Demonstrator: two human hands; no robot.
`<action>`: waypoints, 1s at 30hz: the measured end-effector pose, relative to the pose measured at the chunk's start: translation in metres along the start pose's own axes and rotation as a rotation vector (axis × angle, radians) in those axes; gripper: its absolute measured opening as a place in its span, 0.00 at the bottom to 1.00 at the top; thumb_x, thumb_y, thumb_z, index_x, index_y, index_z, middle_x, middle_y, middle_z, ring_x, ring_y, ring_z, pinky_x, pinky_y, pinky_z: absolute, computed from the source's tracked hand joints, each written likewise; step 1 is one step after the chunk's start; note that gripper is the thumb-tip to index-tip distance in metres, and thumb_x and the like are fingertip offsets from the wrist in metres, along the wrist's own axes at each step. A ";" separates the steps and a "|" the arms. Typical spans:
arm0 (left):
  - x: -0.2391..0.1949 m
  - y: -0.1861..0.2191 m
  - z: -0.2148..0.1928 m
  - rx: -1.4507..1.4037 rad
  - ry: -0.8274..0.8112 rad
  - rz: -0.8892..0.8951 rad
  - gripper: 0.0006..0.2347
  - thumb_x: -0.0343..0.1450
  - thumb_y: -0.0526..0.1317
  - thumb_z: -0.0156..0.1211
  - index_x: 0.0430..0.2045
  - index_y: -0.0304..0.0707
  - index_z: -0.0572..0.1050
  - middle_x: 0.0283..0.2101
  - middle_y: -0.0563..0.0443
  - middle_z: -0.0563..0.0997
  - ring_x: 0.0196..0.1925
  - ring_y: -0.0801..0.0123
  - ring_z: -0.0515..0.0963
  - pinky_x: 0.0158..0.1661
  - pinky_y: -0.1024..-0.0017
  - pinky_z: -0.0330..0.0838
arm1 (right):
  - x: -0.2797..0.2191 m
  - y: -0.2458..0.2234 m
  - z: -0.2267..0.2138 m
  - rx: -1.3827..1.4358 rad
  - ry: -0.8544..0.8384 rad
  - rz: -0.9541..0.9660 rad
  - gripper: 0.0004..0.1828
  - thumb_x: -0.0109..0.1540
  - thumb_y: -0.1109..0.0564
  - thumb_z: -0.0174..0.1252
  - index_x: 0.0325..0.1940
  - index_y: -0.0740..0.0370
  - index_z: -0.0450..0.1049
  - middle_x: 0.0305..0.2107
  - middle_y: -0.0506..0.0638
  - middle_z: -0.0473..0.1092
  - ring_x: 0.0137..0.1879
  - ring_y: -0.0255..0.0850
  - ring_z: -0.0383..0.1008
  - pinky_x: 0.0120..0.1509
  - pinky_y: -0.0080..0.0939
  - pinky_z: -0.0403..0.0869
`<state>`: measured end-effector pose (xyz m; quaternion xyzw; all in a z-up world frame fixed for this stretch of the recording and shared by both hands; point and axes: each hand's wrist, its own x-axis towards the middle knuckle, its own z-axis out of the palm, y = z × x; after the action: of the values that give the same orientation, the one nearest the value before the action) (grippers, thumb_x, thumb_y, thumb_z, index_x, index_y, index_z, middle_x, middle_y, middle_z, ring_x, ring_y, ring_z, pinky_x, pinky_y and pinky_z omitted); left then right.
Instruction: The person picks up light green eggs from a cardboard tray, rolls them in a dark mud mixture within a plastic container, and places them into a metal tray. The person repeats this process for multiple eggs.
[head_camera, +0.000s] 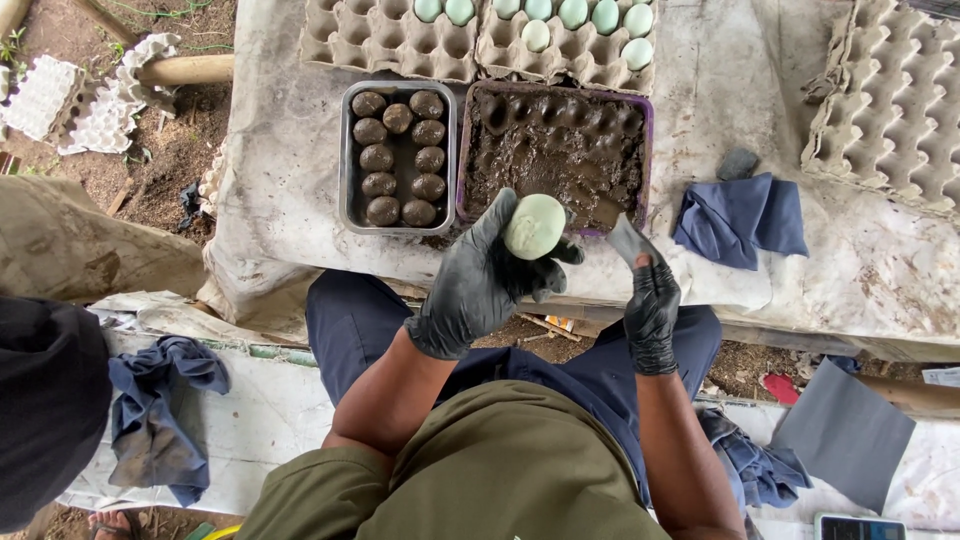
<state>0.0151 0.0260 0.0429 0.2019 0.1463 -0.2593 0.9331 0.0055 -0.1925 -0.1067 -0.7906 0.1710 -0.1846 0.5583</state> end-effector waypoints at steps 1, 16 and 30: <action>-0.002 -0.001 0.003 0.000 0.002 -0.002 0.21 0.74 0.49 0.61 0.35 0.20 0.77 0.37 0.22 0.83 0.28 0.36 0.85 0.17 0.56 0.80 | 0.006 0.009 -0.002 -0.001 0.000 0.003 0.16 0.73 0.45 0.57 0.58 0.55 0.78 0.47 0.60 0.77 0.63 0.58 0.73 0.67 0.57 0.70; -0.068 -0.009 -0.025 1.595 -0.487 0.934 0.28 0.71 0.30 0.55 0.68 0.19 0.57 0.71 0.28 0.62 0.75 0.44 0.61 0.74 0.58 0.53 | 0.060 0.112 0.004 0.114 0.190 0.090 0.18 0.72 0.42 0.60 0.59 0.53 0.78 0.50 0.58 0.76 0.61 0.51 0.75 0.69 0.46 0.70; -0.076 0.006 0.009 1.143 -0.532 0.530 0.23 0.75 0.36 0.53 0.66 0.25 0.62 0.68 0.30 0.67 0.58 0.52 0.71 0.56 0.65 0.66 | 0.041 0.090 -0.008 -0.014 0.185 -0.102 0.16 0.76 0.53 0.59 0.55 0.71 0.77 0.45 0.74 0.74 0.57 0.67 0.73 0.60 0.55 0.74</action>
<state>-0.0431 0.0588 0.0815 0.6213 -0.3024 -0.0992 0.7161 0.0313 -0.2474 -0.1848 -0.7817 0.1829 -0.2838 0.5244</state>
